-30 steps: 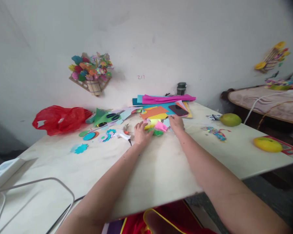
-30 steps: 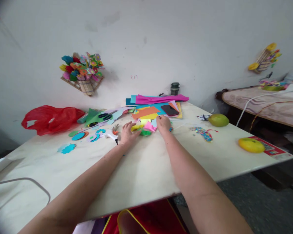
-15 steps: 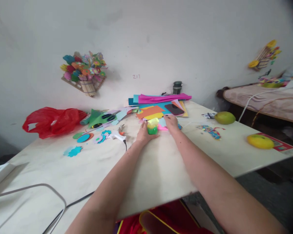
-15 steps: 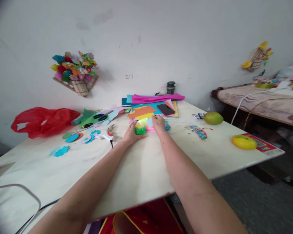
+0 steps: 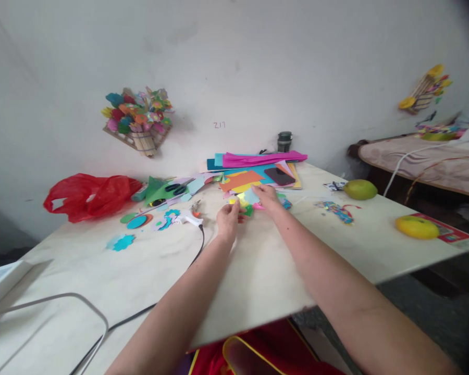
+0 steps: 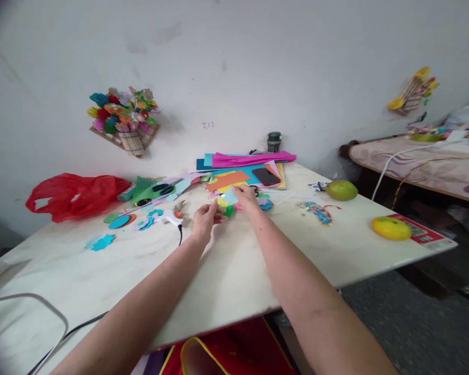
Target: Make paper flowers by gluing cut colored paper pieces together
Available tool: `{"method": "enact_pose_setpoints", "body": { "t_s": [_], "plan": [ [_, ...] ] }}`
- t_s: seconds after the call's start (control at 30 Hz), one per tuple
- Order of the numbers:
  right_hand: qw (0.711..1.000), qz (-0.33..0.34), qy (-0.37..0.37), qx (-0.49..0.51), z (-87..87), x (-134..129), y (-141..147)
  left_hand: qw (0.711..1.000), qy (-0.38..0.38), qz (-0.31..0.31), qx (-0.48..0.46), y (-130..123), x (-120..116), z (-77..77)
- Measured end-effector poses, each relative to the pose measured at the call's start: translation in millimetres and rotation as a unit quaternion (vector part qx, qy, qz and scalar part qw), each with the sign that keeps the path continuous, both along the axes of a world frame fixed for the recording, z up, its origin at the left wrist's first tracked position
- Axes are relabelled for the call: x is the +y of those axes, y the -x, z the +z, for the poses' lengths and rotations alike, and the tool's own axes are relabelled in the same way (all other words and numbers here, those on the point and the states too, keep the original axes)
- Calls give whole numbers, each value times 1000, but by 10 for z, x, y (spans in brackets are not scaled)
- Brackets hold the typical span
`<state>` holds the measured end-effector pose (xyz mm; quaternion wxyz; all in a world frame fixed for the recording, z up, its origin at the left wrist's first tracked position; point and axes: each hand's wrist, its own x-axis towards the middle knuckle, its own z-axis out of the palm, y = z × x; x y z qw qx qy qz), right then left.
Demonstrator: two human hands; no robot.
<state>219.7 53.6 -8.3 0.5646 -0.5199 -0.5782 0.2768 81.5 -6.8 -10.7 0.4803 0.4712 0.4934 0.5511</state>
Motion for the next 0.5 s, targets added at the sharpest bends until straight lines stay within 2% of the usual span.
{"method": "enact_pose_setpoints", "body": {
  "t_s": [0.1,0.3,0.5],
  "plan": [
    [997,40,-5,64,10,-66,161,996,30,-25,-85,14,-33,-68],
    [989,134,11,52,2,-163,407,983,17,-63,-173,82,-21,-128],
    [994,102,-16,32,-22,-141,419,985,9,-34,-169,114,-31,-114]
  ]
}}
